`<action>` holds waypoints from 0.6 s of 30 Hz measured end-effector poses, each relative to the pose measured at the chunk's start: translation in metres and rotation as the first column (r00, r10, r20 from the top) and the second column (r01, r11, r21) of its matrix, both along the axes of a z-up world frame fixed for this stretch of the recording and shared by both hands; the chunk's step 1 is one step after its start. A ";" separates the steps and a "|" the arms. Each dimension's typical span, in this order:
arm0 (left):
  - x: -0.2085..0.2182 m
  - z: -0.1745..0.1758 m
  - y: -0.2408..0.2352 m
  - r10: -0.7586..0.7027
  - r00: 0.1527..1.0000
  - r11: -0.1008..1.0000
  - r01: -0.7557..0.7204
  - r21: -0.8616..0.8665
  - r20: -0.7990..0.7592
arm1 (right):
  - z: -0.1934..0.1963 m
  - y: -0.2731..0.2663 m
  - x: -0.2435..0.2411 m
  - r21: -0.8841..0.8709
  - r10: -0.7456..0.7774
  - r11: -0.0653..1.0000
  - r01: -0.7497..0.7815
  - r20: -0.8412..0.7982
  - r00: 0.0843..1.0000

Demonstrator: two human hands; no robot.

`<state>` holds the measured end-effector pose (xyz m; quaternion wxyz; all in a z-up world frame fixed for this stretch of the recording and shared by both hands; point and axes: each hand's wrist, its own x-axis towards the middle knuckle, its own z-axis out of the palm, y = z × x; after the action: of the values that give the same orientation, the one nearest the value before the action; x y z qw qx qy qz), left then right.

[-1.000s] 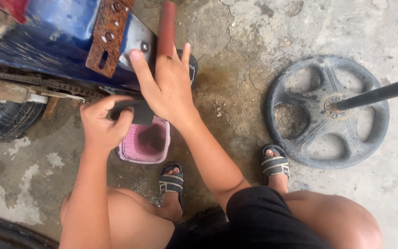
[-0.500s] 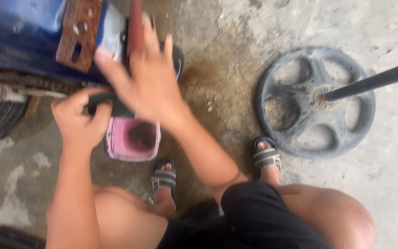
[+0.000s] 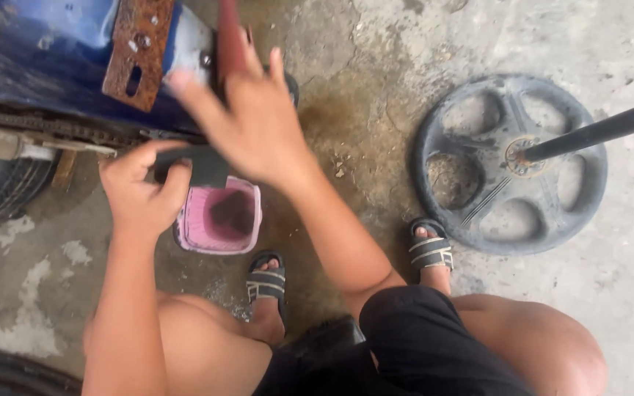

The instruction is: Sanding a metal bracket on a motorcycle using sandpaper and water to remove rust and paint.

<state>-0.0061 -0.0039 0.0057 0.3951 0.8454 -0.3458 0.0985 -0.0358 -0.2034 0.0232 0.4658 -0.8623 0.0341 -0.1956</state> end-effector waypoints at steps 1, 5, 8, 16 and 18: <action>-0.001 0.000 0.003 0.005 1.000 1.000 -0.005 0.009 -0.007 | 0.008 0.000 -0.006 0.009 0.005 1.000 -0.005 -0.007 1.000; -0.001 0.003 -0.008 -0.020 0.999 1.000 0.019 -0.017 -0.026 | 0.018 0.001 -0.026 0.083 0.060 0.995 -0.063 0.045 0.997; -0.003 -0.001 -0.008 0.001 0.998 1.000 -0.002 -0.016 -0.063 | 0.008 -0.001 -0.008 0.166 -0.031 0.986 0.023 0.048 0.998; -0.003 -0.007 -0.003 0.058 0.998 0.998 -0.057 0.021 -0.038 | 0.005 -0.003 -0.004 0.162 -0.038 0.986 0.030 0.047 0.998; 0.000 -0.002 -0.009 0.034 0.999 0.999 -0.033 0.010 -0.019 | -0.003 -0.008 0.006 0.137 -0.070 0.990 0.044 0.195 0.978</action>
<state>-0.0060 -0.0129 0.0035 0.3925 0.8539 -0.3282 0.0952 -0.0297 -0.2114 0.0206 0.5170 -0.8043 0.0249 -0.2917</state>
